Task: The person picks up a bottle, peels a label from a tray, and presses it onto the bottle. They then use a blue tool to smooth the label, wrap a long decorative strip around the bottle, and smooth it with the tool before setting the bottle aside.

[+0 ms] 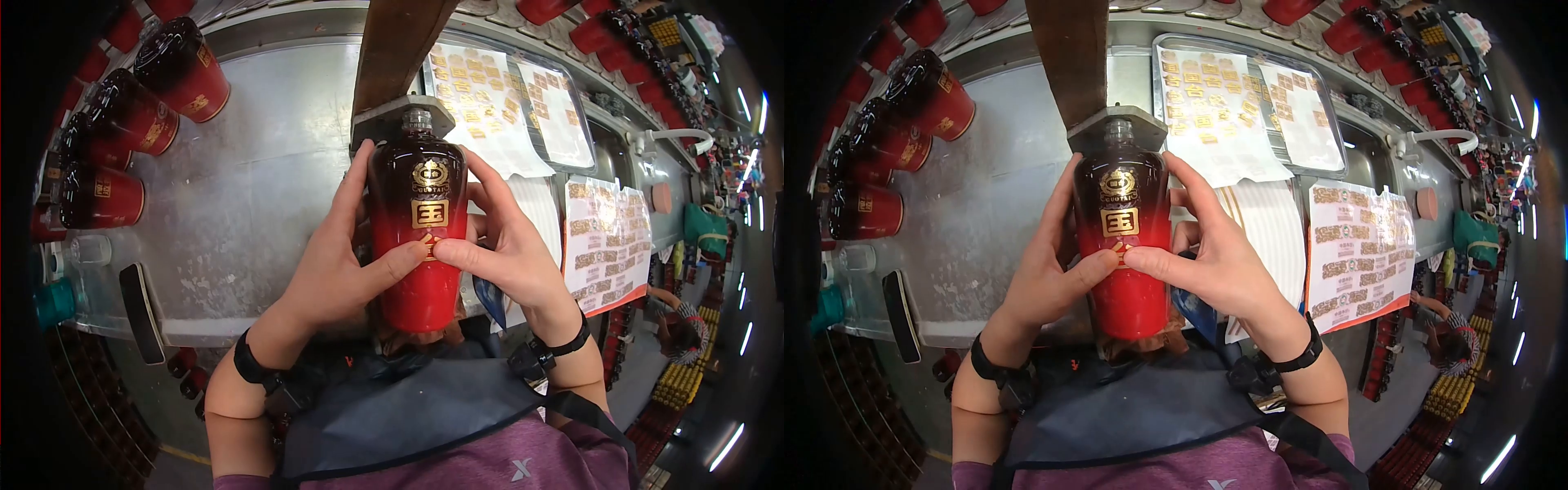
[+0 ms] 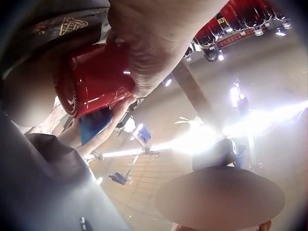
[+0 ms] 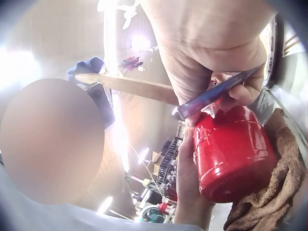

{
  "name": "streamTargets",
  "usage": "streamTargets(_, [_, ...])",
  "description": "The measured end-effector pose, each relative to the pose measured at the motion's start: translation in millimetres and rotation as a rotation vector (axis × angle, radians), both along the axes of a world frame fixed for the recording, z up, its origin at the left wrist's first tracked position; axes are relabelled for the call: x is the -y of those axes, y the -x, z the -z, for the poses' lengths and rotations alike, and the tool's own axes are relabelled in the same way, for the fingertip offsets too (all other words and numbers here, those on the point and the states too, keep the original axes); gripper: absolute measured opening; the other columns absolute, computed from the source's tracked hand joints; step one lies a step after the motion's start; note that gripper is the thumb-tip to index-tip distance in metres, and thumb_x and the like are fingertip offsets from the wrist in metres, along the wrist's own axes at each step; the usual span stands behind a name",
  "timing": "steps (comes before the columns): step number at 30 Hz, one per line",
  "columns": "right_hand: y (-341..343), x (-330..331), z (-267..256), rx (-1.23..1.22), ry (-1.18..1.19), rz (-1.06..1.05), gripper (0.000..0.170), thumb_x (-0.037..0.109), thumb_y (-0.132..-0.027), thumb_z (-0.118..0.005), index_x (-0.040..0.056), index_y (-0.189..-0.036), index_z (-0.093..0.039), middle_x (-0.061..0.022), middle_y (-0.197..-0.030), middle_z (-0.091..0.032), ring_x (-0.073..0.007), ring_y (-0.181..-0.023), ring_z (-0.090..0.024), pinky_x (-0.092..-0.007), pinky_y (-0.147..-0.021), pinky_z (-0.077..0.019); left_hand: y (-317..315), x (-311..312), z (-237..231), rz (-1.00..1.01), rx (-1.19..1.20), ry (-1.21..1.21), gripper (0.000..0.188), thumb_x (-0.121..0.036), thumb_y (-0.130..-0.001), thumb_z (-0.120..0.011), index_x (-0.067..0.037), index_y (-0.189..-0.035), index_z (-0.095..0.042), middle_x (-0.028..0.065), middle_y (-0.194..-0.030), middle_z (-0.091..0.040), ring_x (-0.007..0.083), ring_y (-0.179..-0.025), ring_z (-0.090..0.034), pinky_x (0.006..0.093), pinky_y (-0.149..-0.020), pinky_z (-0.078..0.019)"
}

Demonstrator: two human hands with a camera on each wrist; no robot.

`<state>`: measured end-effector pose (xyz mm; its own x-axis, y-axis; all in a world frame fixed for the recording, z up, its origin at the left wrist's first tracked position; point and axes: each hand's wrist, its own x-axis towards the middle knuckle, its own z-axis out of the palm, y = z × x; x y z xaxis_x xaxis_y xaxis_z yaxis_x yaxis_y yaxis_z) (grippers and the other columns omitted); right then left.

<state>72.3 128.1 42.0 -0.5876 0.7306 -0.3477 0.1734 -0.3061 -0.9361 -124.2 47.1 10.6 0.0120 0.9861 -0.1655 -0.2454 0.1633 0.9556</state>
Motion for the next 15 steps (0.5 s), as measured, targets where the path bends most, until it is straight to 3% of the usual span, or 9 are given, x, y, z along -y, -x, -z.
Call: streamTargets(15, [-6.7,-0.8,0.4,-0.030,0.031,-0.030,0.092,0.015,-0.083,-0.081,0.0087,-0.156,-0.025,-0.0112,-0.131,-0.051,-0.0024,-0.069,-0.045,-0.0188,-0.066,-0.0431,-7.0,-2.0,4.7,-0.036,-0.042,-0.048,0.105,-0.019,-0.083,-0.078,0.000,-0.156,-0.006,0.0214,-0.150,-0.036,0.0302,-0.136,-0.043,0.0402,-0.110,-0.0392])
